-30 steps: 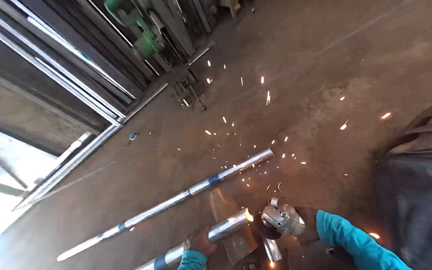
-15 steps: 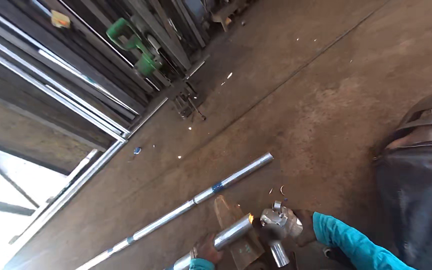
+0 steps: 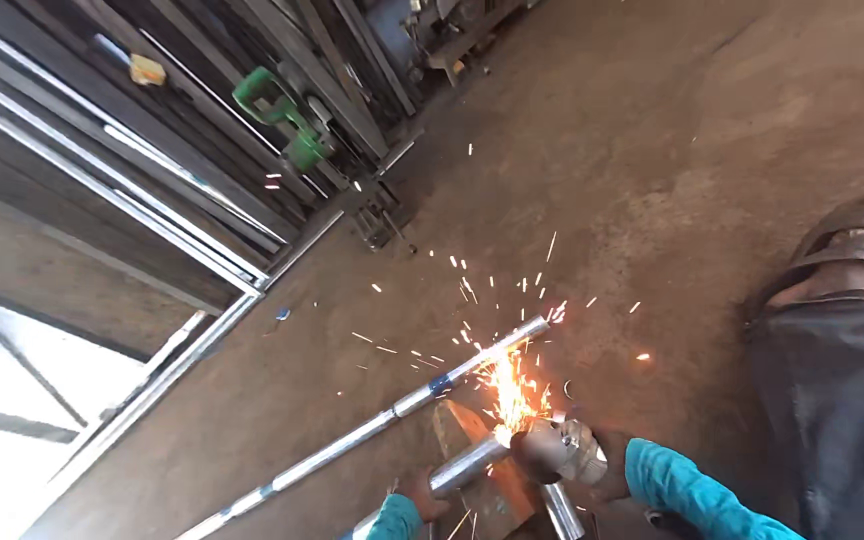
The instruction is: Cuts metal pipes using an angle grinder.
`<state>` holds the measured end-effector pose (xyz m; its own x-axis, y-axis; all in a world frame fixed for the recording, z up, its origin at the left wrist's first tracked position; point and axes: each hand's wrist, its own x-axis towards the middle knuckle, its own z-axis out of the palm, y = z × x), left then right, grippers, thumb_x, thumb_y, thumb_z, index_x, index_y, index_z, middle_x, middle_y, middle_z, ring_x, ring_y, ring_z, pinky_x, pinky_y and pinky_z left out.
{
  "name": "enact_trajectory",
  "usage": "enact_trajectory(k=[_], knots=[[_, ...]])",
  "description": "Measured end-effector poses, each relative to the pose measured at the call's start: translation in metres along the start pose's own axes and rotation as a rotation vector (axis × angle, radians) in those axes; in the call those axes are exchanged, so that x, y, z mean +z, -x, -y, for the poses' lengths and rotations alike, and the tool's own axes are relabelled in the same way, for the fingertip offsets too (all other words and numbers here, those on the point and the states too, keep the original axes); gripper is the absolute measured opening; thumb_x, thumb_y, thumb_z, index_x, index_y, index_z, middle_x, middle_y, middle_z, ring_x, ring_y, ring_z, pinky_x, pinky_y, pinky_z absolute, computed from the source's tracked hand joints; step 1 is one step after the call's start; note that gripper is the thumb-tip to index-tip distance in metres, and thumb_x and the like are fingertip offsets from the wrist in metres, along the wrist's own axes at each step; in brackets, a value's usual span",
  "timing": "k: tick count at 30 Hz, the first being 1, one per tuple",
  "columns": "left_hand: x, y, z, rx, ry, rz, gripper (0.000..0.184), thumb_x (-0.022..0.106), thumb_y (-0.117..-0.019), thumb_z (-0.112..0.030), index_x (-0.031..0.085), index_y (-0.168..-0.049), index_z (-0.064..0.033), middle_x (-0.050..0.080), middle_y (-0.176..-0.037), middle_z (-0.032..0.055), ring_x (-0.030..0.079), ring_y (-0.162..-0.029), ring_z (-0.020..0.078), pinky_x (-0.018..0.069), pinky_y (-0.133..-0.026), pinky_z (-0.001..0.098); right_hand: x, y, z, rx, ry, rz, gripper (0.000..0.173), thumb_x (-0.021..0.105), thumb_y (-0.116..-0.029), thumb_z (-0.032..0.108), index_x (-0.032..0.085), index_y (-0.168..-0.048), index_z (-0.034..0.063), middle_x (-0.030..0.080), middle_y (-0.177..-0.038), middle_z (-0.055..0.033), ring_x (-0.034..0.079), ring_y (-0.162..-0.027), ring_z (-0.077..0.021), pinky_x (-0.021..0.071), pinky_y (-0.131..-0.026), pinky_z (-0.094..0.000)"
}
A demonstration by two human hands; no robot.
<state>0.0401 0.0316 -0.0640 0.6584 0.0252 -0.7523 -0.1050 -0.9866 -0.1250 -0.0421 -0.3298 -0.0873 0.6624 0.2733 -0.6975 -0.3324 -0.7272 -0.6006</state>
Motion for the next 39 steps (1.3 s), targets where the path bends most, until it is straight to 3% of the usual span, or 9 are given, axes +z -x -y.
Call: enact_trajectory(k=[3, 6, 12, 15, 21, 25, 29, 32, 39], knots=[[-0.010, -0.013, 0.005, 0.044, -0.034, 0.092, 0.074, 0.082, -0.0846, -0.035, 0.054, -0.146, -0.0036, 0.061, -0.139, 0.0251, 0.058, -0.132, 0.0388, 0.0434, -0.113, 0.0555, 0.000, 0.009, -0.009, 0.079, 0.021, -0.012, 0.101, 0.092, -0.0719, 0.030, 0.040, -0.153, -0.0005, 0.055, -0.144, -0.0261, 0.055, -0.135, -0.0387, 0.0437, -0.111, -0.0555], [-0.015, -0.020, 0.008, 0.075, -0.055, 0.116, 0.071, 0.082, -0.0850, -0.031, 0.056, -0.144, -0.0031, 0.061, -0.138, 0.0261, 0.058, -0.132, 0.0395, 0.0439, -0.113, 0.0562, 0.012, 0.017, -0.013, 0.076, -0.198, -0.112, 0.104, 0.095, -0.0671, 0.023, 0.039, -0.152, -0.0014, 0.058, -0.140, -0.0247, 0.058, -0.130, -0.0349, 0.0464, -0.110, -0.0501], [-0.010, -0.015, 0.005, 0.044, -0.051, 0.084, 0.068, 0.081, -0.0856, -0.034, 0.057, -0.144, -0.0063, 0.063, -0.137, 0.0236, 0.059, -0.130, 0.0381, 0.0444, -0.112, 0.0563, 0.011, 0.020, 0.043, 0.002, -0.200, -0.081, 0.106, 0.092, -0.0708, 0.023, 0.032, -0.155, 0.0011, 0.055, -0.144, -0.0228, 0.056, -0.133, -0.0329, 0.0454, -0.112, -0.0487], [-0.009, -0.019, 0.011, 0.061, -0.049, 0.100, 0.069, 0.082, -0.0849, -0.033, 0.057, -0.143, -0.0058, 0.062, -0.138, 0.0237, 0.059, -0.131, 0.0382, 0.0439, -0.112, 0.0566, 0.019, 0.017, 0.043, 0.005, -0.211, -0.080, 0.112, 0.092, -0.0683, 0.024, 0.027, -0.157, 0.0035, 0.056, -0.143, -0.0224, 0.058, -0.132, -0.0326, 0.0467, -0.110, -0.0494], [-0.020, -0.033, 0.014, 0.110, -0.017, 0.208, 0.070, 0.085, -0.0840, -0.023, 0.055, -0.143, 0.0014, 0.058, -0.141, 0.0285, 0.056, -0.133, 0.0407, 0.0418, -0.113, 0.0571, 0.027, 0.021, 0.005, 0.060, -0.191, -0.095, 0.101, 0.094, -0.0700, 0.031, 0.042, -0.150, -0.0023, 0.058, -0.142, -0.0231, 0.056, -0.133, -0.0330, 0.0437, -0.112, -0.0485], [-0.006, -0.010, 0.024, 0.136, 0.124, -0.102, 0.075, 0.087, -0.0754, -0.034, 0.059, -0.139, -0.0062, 0.065, -0.134, 0.0202, 0.062, -0.125, 0.0353, 0.0476, -0.110, 0.0541, 0.033, 0.017, 0.001, 0.066, -0.303, -0.161, 0.102, 0.093, -0.0687, 0.028, 0.040, -0.151, -0.0005, 0.061, -0.137, -0.0230, 0.060, -0.128, -0.0331, 0.0477, -0.110, -0.0493], [0.032, 0.017, 0.014, 0.025, 0.098, -0.436, 0.073, 0.076, -0.0870, -0.043, 0.054, -0.149, -0.0117, 0.060, -0.146, 0.0141, 0.056, -0.136, 0.0333, 0.0387, -0.117, 0.0531, 0.032, 0.007, 0.015, 0.016, -0.330, -0.176, 0.104, 0.092, -0.0678, 0.029, 0.039, -0.152, -0.0002, 0.062, -0.135, -0.0227, 0.062, -0.125, -0.0326, 0.0488, -0.108, -0.0493], [0.055, 0.000, 0.013, -0.011, 0.012, -0.631, 0.068, 0.075, -0.0834, -0.041, 0.060, -0.143, -0.0114, 0.066, -0.138, 0.0145, 0.060, -0.130, 0.0355, 0.0413, -0.113, 0.0553, 0.043, 0.001, 0.012, 0.021, -0.362, -0.175, 0.105, 0.093, -0.0671, 0.028, 0.039, -0.152, -0.0016, 0.061, -0.137, -0.0230, 0.061, -0.127, -0.0314, 0.0480, -0.110, -0.0474], [0.017, 0.002, 0.001, -0.128, -0.002, -0.227, 0.076, 0.077, -0.0849, -0.041, 0.050, -0.151, -0.0142, 0.059, -0.147, 0.0148, 0.055, -0.137, 0.0344, 0.0397, -0.115, 0.0567, 0.050, 0.004, 0.000, 0.036, -0.381, -0.186, 0.105, 0.094, -0.0661, 0.026, 0.040, -0.152, -0.0015, 0.061, -0.137, -0.0233, 0.061, -0.127, -0.0325, 0.0475, -0.110, -0.0474]])
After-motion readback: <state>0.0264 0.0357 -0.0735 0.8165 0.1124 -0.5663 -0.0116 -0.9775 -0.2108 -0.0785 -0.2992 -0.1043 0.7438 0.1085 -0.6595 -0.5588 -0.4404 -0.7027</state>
